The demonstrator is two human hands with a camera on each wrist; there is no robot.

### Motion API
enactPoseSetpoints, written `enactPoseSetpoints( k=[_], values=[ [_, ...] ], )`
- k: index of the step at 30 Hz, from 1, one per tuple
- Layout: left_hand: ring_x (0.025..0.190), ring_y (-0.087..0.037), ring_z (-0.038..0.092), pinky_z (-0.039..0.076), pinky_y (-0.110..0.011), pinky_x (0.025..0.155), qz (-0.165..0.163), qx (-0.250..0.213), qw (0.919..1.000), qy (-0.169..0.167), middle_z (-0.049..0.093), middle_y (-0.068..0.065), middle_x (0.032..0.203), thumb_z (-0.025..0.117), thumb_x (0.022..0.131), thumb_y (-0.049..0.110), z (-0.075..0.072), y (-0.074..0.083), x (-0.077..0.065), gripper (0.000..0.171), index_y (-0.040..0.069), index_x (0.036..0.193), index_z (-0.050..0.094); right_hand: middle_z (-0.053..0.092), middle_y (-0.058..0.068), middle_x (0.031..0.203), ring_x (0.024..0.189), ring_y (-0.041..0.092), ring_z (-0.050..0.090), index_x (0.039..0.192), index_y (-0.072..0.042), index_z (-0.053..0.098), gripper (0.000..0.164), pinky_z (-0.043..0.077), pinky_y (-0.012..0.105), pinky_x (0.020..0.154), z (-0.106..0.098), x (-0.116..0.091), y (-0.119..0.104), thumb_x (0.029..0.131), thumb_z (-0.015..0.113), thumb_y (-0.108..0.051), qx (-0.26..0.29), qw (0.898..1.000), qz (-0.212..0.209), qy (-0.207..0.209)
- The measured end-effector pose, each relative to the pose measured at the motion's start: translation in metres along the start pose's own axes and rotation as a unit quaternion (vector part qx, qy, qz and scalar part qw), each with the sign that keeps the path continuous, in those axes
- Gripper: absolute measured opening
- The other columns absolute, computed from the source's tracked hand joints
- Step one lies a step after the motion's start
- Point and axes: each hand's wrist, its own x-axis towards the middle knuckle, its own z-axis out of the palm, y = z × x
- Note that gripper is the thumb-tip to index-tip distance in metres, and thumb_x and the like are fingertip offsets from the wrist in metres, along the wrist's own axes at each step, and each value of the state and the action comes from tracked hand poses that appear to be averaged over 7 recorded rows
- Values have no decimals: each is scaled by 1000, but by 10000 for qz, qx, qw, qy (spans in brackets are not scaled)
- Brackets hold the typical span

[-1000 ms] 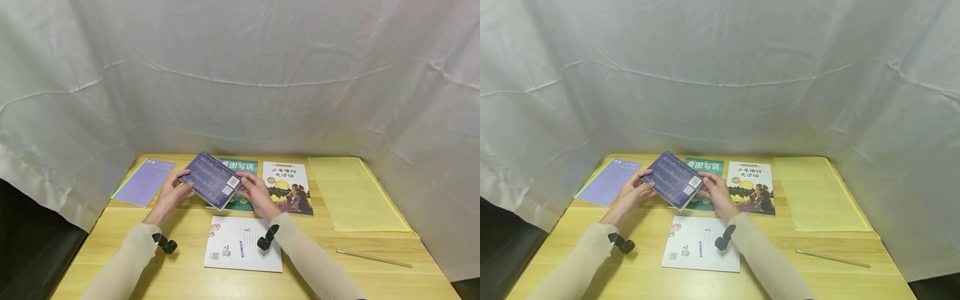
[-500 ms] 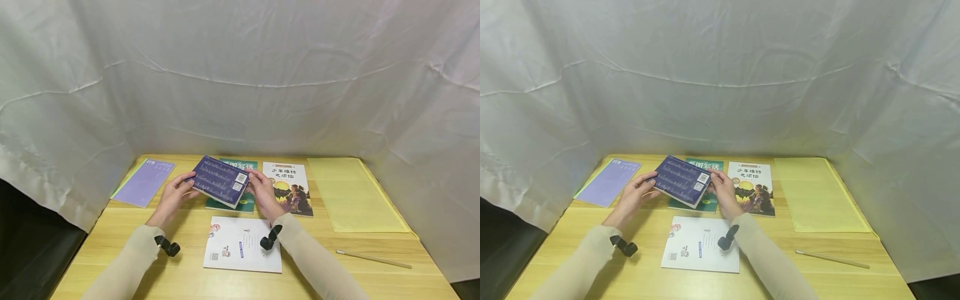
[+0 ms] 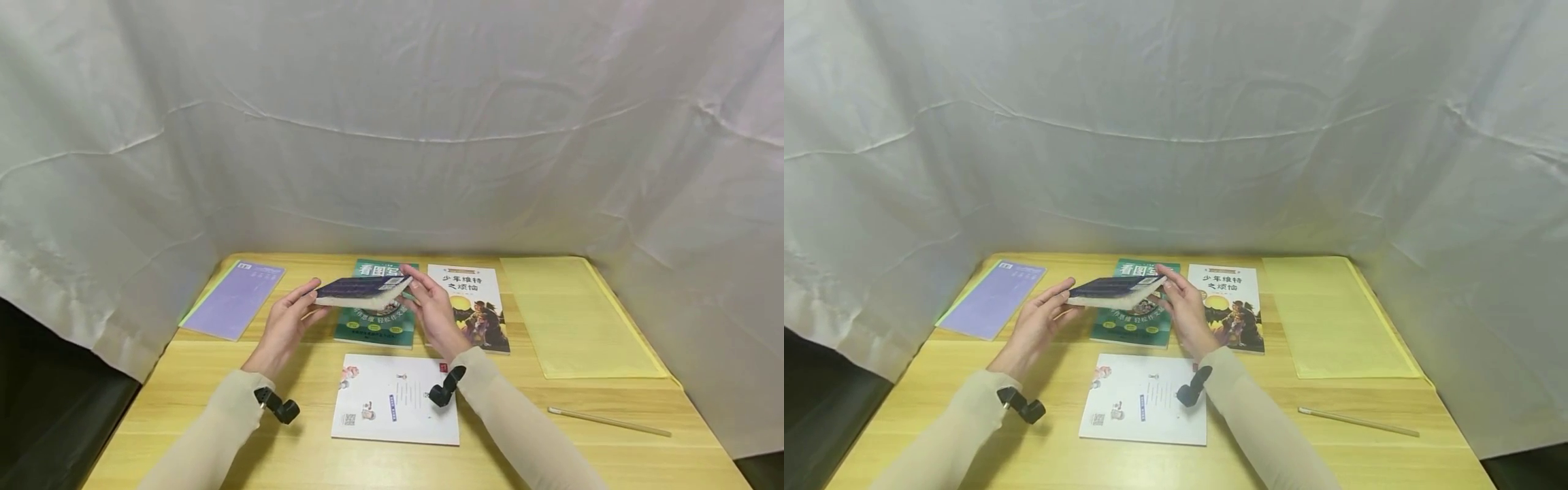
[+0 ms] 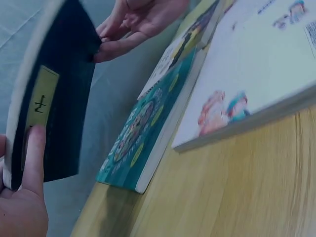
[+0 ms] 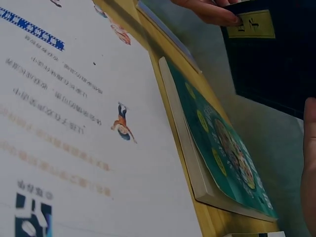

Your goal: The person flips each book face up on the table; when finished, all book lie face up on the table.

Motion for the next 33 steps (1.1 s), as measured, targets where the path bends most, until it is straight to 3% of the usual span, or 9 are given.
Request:
enactPoseSetpoints(
  k=[4,6,9,14,25,33],
  values=[
    [109,-12,73,55,-35,115,38,-223,9997,32,60,-6,147,57,114,10,0,0,0,51,-7,161,45,56,5,164,136,23,62,155,-6,58,43,56,38,117,-1,0,-1,112,56,-8,139,9996,-175,-154],
    [110,-13,73,57,-33,114,170,-325,9993,-28,62,-5,144,58,114,14,-1,0,0,51,-6,160,47,57,7,163,140,25,62,155,-6,59,43,56,37,117,-2,1,-1,112,58,-8,191,9995,-205,-136],
    [111,-12,73,59,-30,111,446,-364,9981,-197,59,-4,152,57,115,18,-2,0,0,50,-3,159,51,58,9,162,145,27,60,154,-4,60,43,56,36,116,-3,1,-2,112,59,-8,270,9993,-244,-111],
    [111,-12,72,58,-29,112,846,-421,9946,-439,50,-3,164,51,117,19,-2,-2,0,52,-3,163,44,59,12,161,134,19,68,157,0,54,46,57,36,115,-4,2,-2,112,58,-7,332,9991,-263,-96],
    [117,-12,69,57,-27,113,1280,-355,9860,-1006,23,-17,179,43,118,11,2,-3,1,57,0,171,25,61,20,155,118,19,76,153,3,58,42,60,38,111,-5,5,-1,112,58,-6,527,9978,-251,327],
    [121,-13,69,55,-28,116,1473,-253,9815,-1199,29,-15,175,41,118,10,1,-4,0,56,0,171,25,77,10,129,106,18,78,152,4,59,41,63,38,107,-7,4,1,112,58,-5,575,9965,-242,564]
  ],
)
